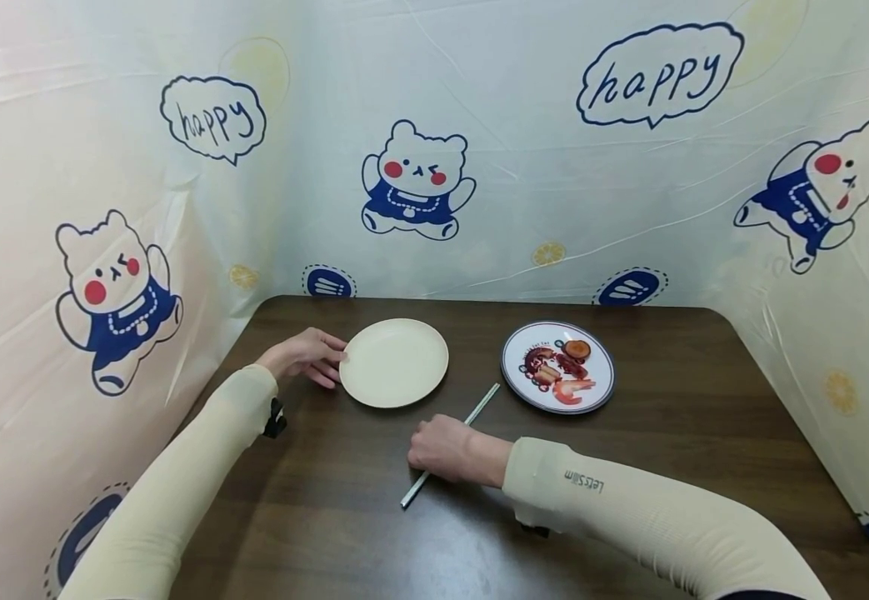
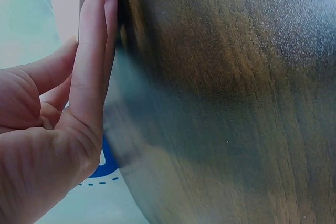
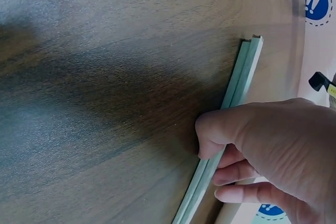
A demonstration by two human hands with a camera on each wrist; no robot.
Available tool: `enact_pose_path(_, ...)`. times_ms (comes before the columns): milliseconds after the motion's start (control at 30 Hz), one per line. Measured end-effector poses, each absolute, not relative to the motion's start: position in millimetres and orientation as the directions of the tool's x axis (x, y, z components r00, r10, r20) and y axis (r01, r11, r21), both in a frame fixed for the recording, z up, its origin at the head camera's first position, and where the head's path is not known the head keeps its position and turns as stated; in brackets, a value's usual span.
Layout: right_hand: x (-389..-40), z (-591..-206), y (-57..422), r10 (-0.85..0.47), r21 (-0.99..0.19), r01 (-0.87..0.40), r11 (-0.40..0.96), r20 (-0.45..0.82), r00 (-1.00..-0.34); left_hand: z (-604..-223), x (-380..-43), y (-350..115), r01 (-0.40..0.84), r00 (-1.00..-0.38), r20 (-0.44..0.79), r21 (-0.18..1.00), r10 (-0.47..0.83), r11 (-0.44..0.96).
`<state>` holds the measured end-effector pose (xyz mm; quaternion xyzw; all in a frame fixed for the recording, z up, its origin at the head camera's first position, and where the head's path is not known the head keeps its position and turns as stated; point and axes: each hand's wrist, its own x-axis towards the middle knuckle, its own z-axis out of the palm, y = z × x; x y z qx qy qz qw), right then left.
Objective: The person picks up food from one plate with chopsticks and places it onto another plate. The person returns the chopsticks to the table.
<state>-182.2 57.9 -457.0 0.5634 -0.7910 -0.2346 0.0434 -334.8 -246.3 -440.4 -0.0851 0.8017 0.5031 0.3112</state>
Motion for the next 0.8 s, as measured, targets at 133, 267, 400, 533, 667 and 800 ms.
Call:
enact_pose_path(133,-181.6,-456.9,58.3,-0.913,0.422,-0.866,0.268,-0.175,-0.368,-440.8,-336.0,-246.0,-0.446,-0.794,-0.581,0.756,0.178,0.479)
enact_pose_path(267,-181.6,-457.1,59.3,-0.916,0.422,-0.865,0.272,-0.164,-0.367,-441.3,-336.4,-245.4,-0.442,-0.797,-0.577,0.759,0.178,0.479)
enact_pose_path(400,-181.5,-457.1,59.9,-0.915,0.415,-0.873,0.257,-0.186,-0.358,-442.1,-335.8,-245.1,-0.445,-0.796,-0.579,0.756,0.174,0.479)
enact_pose_path(533,-180.6,-456.9,60.2,-0.913,0.414,-0.874,0.254,-0.195,-0.357,-443.4,-335.7,-245.3,-0.442,-0.799,-0.576,0.755,0.169,0.483)
enact_pose_path(667,-179.9,-456.1,60.2,-0.911,0.404,-0.876,0.264,-0.194,-0.364,-443.3,-335.9,-245.1,-0.439,-0.803,-0.573,0.756,0.165,0.486)
enact_pose_path(800,-179.0,-456.0,60.5,-0.911,0.396,-0.879,0.266,-0.195,-0.364,-442.9,-335.0,-245.0,-0.436,-0.804,-0.572,0.755,0.166,0.489)
